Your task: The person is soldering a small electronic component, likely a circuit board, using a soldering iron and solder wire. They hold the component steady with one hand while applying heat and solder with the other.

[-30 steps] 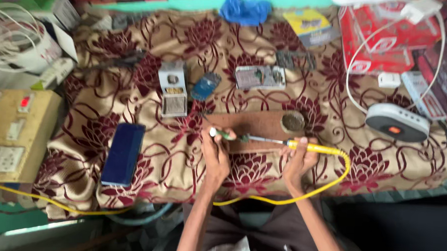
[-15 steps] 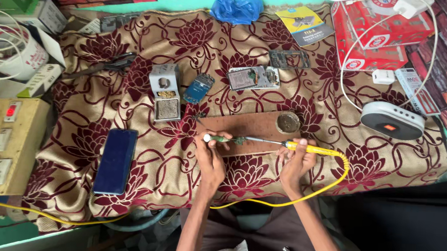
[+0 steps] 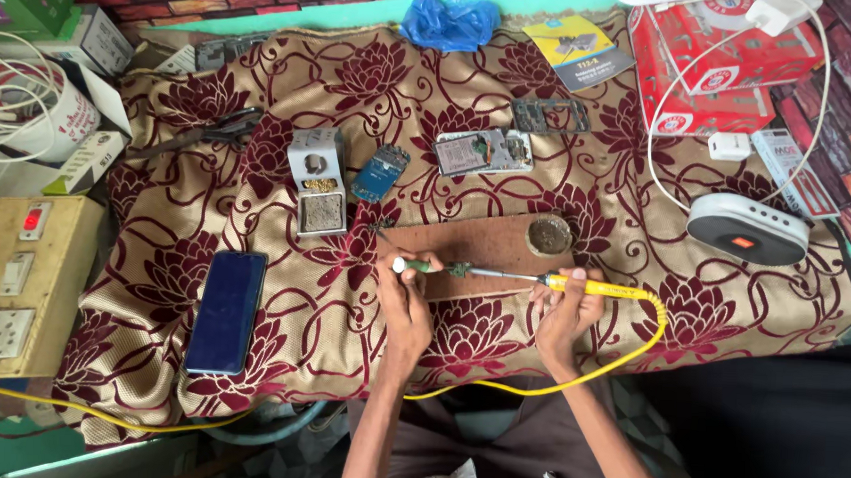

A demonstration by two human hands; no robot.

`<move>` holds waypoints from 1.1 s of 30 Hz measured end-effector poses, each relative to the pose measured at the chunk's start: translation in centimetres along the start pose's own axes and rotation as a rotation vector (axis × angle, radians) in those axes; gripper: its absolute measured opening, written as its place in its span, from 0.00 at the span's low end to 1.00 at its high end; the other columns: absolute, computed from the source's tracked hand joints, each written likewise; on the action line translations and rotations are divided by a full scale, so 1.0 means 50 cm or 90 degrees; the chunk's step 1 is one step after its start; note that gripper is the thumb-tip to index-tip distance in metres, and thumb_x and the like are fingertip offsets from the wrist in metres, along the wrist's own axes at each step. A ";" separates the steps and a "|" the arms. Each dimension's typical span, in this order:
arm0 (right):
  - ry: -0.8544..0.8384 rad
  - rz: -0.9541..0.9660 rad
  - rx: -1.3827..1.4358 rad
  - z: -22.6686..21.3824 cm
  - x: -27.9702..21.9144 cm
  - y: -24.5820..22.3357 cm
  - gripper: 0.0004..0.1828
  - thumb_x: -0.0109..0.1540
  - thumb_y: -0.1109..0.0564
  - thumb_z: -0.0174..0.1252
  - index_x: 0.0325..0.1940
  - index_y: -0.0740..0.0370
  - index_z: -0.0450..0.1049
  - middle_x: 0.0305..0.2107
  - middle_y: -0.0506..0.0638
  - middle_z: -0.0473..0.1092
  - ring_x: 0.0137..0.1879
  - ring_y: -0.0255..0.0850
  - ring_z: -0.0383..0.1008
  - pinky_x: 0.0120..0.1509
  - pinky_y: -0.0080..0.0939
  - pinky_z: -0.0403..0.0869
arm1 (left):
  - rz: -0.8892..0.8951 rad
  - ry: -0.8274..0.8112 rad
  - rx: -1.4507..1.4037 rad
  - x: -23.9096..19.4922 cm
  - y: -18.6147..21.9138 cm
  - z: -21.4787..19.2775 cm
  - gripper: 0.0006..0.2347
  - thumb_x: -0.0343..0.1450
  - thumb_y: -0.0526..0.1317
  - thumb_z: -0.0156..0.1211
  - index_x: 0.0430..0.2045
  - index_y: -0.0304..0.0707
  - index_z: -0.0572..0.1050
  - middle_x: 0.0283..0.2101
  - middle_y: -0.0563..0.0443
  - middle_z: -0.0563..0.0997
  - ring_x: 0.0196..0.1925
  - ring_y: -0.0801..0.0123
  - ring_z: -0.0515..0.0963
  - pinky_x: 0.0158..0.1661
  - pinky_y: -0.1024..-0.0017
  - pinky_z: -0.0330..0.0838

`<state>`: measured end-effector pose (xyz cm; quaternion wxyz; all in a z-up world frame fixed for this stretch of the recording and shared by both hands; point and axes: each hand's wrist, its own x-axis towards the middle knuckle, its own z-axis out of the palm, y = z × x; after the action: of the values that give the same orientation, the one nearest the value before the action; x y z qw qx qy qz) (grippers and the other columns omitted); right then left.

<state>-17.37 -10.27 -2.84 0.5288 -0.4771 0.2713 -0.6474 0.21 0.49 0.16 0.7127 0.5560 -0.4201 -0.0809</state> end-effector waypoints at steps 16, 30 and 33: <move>-0.007 0.002 -0.046 0.004 0.005 -0.005 0.15 0.75 0.52 0.43 0.41 0.65 0.61 0.18 0.48 0.61 0.22 0.35 0.66 0.25 0.31 0.64 | -0.003 0.005 0.020 0.009 -0.006 0.000 0.05 0.82 0.34 0.36 0.45 0.32 0.62 0.37 0.45 0.83 0.21 0.79 0.60 0.22 0.78 0.55; -0.056 -0.107 -0.289 0.020 0.006 -0.050 0.10 0.73 0.60 0.49 0.38 0.67 0.66 0.21 0.51 0.70 0.21 0.32 0.65 0.24 0.31 0.62 | -0.016 0.008 0.011 0.004 0.006 0.001 0.05 0.82 0.33 0.37 0.45 0.31 0.63 0.38 0.47 0.79 0.28 0.76 0.63 0.30 0.76 0.60; -0.147 -0.255 -0.354 0.043 0.050 -0.069 0.09 0.71 0.65 0.50 0.36 0.67 0.69 0.22 0.49 0.72 0.22 0.30 0.73 0.21 0.28 0.69 | -0.025 0.013 0.051 0.007 0.001 -0.003 0.05 0.82 0.32 0.37 0.46 0.31 0.63 0.34 0.45 0.75 0.27 0.76 0.64 0.29 0.75 0.60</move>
<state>-16.86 -11.31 1.79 0.2688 -0.7165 0.2762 -0.5815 0.51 0.44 0.39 0.6924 0.5932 -0.4042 -0.0724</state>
